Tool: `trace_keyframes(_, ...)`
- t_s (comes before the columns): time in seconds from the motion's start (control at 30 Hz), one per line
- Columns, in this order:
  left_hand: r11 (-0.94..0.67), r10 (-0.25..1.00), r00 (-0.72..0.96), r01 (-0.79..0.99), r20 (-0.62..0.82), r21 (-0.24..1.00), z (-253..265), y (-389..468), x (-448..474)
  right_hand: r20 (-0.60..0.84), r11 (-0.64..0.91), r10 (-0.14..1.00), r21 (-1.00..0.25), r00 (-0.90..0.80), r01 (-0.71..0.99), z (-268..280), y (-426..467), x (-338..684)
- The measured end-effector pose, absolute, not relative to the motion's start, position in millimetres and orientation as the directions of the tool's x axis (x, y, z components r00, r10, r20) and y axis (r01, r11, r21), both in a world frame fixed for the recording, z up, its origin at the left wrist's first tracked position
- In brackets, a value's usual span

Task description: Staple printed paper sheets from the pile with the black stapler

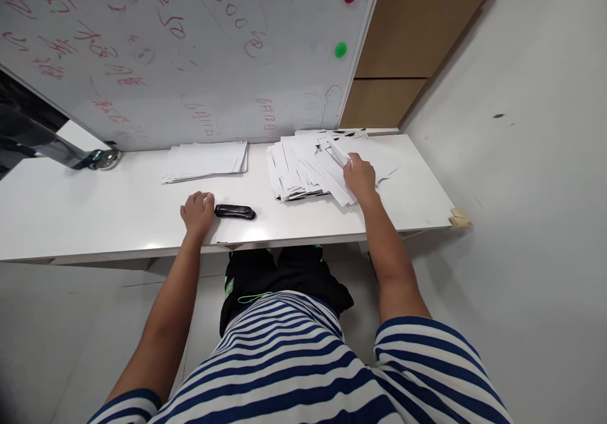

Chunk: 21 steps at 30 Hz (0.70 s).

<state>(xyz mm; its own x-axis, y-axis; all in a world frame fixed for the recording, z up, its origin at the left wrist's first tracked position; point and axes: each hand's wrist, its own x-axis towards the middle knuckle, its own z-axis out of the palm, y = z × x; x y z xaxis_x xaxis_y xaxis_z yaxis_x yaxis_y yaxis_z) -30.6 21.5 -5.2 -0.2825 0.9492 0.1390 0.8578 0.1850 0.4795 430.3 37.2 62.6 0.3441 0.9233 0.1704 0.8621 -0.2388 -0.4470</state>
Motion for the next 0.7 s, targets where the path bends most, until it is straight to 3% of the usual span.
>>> trace_keyframes(0.13,0.182,0.942,-0.296,0.848,0.16,0.497,-5.0,22.5,-30.8,0.238,-0.042,0.926,-0.703,0.291,0.71,80.1,19.7,405.8)
trace_keyframes(0.23,0.109,0.935,-0.276,0.82,0.222,0.562,-1.9,18.2,-32.8,0.221,0.13,0.956,-0.909,0.194,0.396,100.4,-3.5,374.2)
trace_keyframes(0.33,-0.073,0.891,-0.244,0.755,0.383,0.651,12.0,1.3,-25.0,0.236,0.228,0.966,-0.97,0.106,0.084,113.5,-21.5,347.8)
trace_keyframes(0.43,-0.287,0.878,-0.167,0.567,0.45,0.772,36.0,-27.7,2.6,0.224,0.23,0.972,-0.969,0.078,-0.089,110.9,-25.4,332.2)
trace_keyframes(0.5,-0.318,0.931,-0.096,0.269,0.353,0.909,51.3,-47.7,26.9,0.189,0.197,0.98,-0.969,0.066,-0.149,102.2,-22.4,325.6)
trace_keyframes(0.57,-0.202,0.975,-0.087,0.045,0.205,0.978,61.3,-62.7,47.2,0.161,0.172,0.984,-0.968,0.077,-0.184,91.7,-19.2,321.1)
trace_keyframes(0.7,-0.076,0.962,-0.271,-0.147,0.034,0.986,60.9,-69.9,60.2,0.111,0.139,0.981,-0.973,0.158,-0.182,75.5,-21.0,319.6)
